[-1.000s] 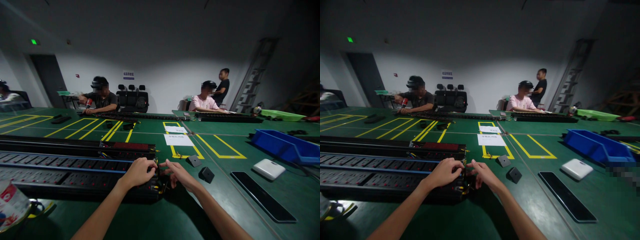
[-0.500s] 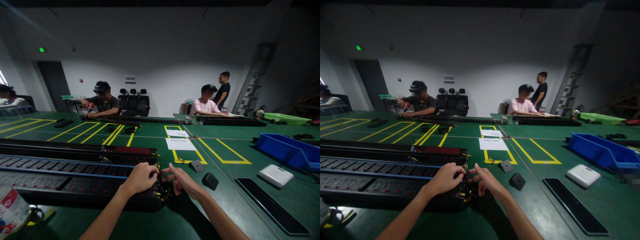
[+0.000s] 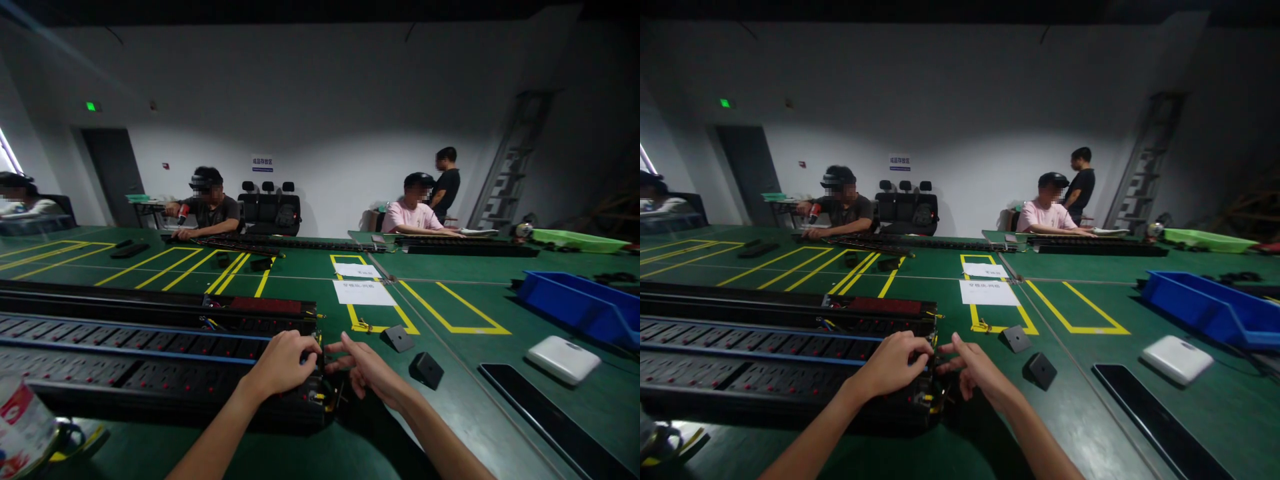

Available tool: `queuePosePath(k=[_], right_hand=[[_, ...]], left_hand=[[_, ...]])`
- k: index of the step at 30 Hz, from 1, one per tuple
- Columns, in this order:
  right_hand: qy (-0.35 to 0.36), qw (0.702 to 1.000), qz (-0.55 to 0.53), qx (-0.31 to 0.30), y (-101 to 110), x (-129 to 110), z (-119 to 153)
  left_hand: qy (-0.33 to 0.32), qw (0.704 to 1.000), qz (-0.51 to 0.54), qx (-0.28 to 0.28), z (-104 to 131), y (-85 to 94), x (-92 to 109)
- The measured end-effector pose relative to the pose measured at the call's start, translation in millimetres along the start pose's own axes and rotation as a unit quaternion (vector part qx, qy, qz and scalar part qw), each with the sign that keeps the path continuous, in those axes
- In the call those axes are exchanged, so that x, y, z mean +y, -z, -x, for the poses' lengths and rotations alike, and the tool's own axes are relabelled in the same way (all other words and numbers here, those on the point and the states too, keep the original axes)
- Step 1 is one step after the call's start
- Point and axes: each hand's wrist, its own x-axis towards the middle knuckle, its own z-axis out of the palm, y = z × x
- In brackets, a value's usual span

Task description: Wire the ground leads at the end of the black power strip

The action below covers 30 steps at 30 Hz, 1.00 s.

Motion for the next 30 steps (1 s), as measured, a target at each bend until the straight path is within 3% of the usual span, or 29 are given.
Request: queuePosePath(k=[30], right_hand=[[0.002, 0.999, -0.013, -0.032, 7.3, 1.7, -0.8]], left_hand=[[-0.003, 1.0, 0.012, 0.006, -1.0, 1.3, 2.4]])
